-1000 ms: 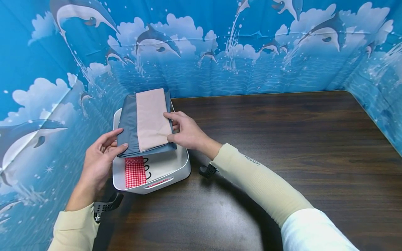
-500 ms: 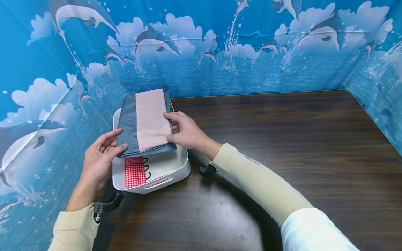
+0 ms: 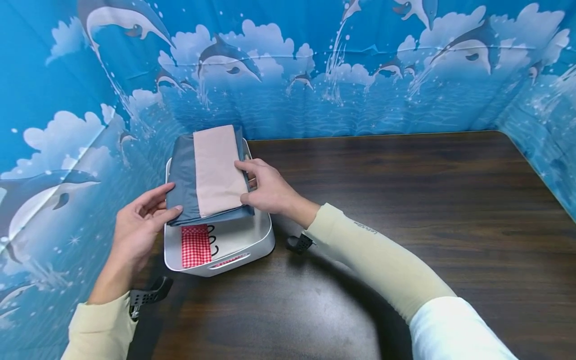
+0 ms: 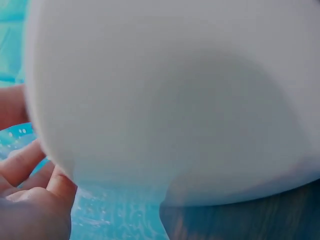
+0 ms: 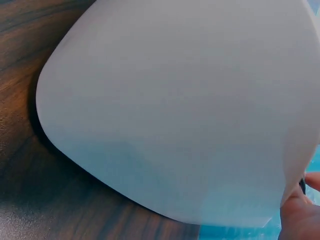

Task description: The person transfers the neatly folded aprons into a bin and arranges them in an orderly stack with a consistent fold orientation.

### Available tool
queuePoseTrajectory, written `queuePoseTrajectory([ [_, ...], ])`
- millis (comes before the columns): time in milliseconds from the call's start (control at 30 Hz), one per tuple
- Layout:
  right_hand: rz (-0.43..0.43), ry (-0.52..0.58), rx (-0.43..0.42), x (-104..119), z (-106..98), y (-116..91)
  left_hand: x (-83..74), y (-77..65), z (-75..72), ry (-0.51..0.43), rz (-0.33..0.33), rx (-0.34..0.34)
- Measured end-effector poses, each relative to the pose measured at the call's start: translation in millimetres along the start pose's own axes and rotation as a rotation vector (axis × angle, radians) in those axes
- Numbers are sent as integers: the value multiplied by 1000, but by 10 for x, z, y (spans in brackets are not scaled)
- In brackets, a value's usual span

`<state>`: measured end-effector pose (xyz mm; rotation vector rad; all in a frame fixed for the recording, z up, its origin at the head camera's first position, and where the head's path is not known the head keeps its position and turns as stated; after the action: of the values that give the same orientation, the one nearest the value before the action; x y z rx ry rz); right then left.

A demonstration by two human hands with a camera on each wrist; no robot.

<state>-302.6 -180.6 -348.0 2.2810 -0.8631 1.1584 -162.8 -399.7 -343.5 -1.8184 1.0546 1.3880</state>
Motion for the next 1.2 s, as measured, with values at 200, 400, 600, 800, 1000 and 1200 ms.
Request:
queuePoseTrajectory([
  [200, 11, 5, 38, 25, 0, -84, 28, -104, 7, 173, -58, -3],
  [400, -13, 13, 54, 12, 22, -136, 51, -176, 50, 137, -36, 13],
  [600, -29, 14, 56, -18, 35, -148, 97, -158, 81, 151, -22, 19],
  [800, -22, -3, 57, -32, 49, -161, 136, -154, 74, 180, -44, 13],
  [1000, -16, -1, 62, -31, 58, -177, 136, -178, 74, 189, -45, 13],
  [1200, -10, 11, 64, -31, 43, -189, 114, -180, 77, 173, -26, 17],
])
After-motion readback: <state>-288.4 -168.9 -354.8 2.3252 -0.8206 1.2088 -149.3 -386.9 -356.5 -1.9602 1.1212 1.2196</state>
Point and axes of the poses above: each hand's wrist, its own y-axis towards the middle knuckle, its own z-axis out of the palm, x = y × z, the point moved 9 cm from there along y, towards the middle knuckle, and after that the axes turned 8 degrees about -y, right-handed, at the moved point
